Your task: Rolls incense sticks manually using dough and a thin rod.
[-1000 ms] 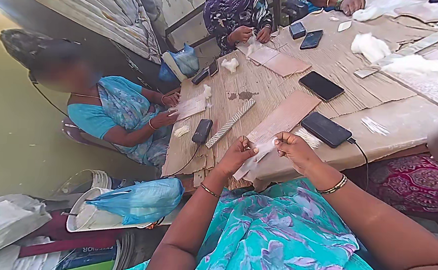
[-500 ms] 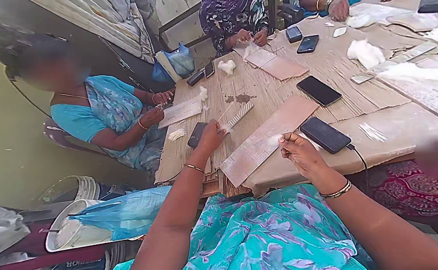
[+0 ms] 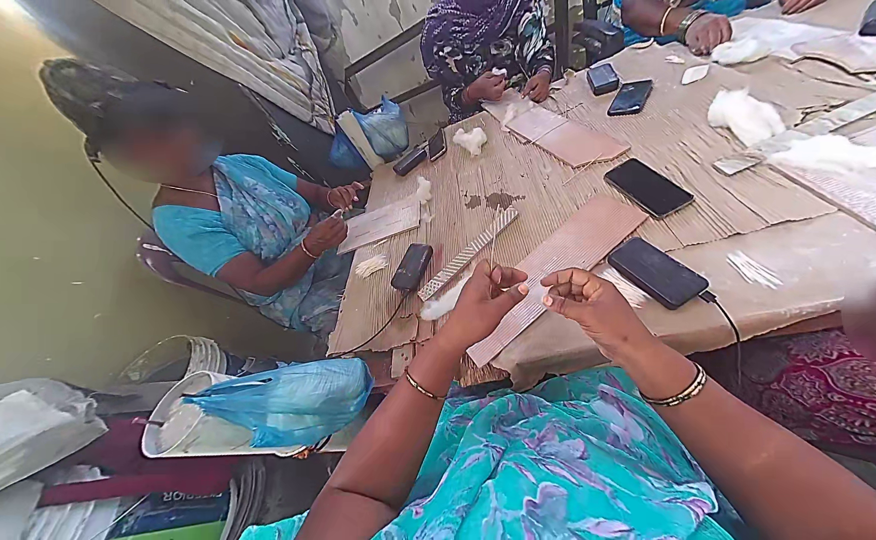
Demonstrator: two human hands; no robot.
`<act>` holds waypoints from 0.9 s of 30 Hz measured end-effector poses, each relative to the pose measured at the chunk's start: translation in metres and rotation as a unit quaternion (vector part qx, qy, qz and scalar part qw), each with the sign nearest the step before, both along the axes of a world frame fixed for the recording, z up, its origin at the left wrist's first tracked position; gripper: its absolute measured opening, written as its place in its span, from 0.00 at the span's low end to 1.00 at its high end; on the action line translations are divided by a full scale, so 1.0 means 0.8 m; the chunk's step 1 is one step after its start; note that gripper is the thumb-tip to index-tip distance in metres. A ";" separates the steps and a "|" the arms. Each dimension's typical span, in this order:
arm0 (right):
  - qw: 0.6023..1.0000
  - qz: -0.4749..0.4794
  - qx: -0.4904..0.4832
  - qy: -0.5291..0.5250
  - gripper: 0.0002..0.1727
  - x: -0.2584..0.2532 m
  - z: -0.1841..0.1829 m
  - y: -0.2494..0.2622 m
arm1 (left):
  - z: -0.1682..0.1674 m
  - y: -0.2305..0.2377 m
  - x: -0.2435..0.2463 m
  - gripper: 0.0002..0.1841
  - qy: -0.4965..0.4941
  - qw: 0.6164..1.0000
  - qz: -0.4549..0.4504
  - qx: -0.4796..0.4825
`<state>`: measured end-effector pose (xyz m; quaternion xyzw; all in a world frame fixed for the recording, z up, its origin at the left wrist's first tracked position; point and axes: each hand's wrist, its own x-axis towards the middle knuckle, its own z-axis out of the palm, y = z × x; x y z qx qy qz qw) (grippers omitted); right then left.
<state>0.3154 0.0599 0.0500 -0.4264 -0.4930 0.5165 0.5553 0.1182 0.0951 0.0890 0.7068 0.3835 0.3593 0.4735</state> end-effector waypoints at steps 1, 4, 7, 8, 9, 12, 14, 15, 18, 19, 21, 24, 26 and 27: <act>1.000 0.013 0.012 0.005 0.15 0.000 0.002 -0.003 | 0.003 -0.006 0.000 0.11 -0.009 1.000 -0.014 -0.021; 0.998 0.046 0.032 0.022 0.17 0.001 0.010 -0.013 | 0.004 -0.018 -0.002 0.10 -0.007 0.998 -0.039 -0.055; 0.998 0.052 0.025 0.028 0.16 0.002 0.019 -0.020 | 0.001 -0.030 -0.003 0.11 -0.028 0.998 -0.025 -0.052; 0.998 0.041 0.020 0.037 0.15 0.002 0.020 -0.020 | 0.001 -0.035 -0.002 0.11 -0.038 0.998 -0.013 -0.057; 0.998 0.029 0.009 0.051 0.14 0.002 0.021 -0.020 | 0.001 -0.040 -0.001 0.11 -0.047 0.997 0.002 -0.063; 0.996 0.005 -0.013 0.088 0.12 0.002 0.025 -0.022 | 0.001 -0.050 0.000 0.11 -0.070 0.995 0.038 -0.068; 0.995 0.018 -0.015 0.095 0.13 0.001 0.027 -0.025 | 0.001 -0.056 0.001 0.12 -0.090 0.992 0.056 -0.067; 0.995 0.031 -0.016 0.097 0.14 0.000 0.026 -0.026 | 0.002 -0.058 0.002 0.13 -0.103 0.990 0.067 -0.068; 0.991 0.075 -0.025 0.105 0.20 -0.005 0.024 -0.028 | 0.005 -0.064 0.005 0.14 -0.131 0.985 0.086 -0.065; 0.990 0.081 -0.023 0.110 0.21 -0.007 0.024 -0.030 | 0.005 -0.065 0.006 0.14 -0.132 0.985 0.088 -0.064; 0.989 0.079 -0.010 0.123 0.21 -0.011 0.024 -0.033 | 0.005 -0.068 0.008 0.15 -0.132 0.985 0.095 -0.059; 0.988 0.032 0.011 0.148 0.16 -0.015 0.023 -0.035 | 0.006 -0.073 0.011 0.17 -0.124 0.985 0.108 -0.052; 0.988 0.018 0.017 0.152 0.15 -0.014 0.023 -0.035 | 0.006 -0.075 0.013 0.17 -0.123 0.985 0.112 -0.053; 0.988 0.017 0.019 0.149 0.15 -0.014 0.023 -0.035 | 0.006 -0.075 0.013 0.17 -0.122 0.985 0.113 -0.052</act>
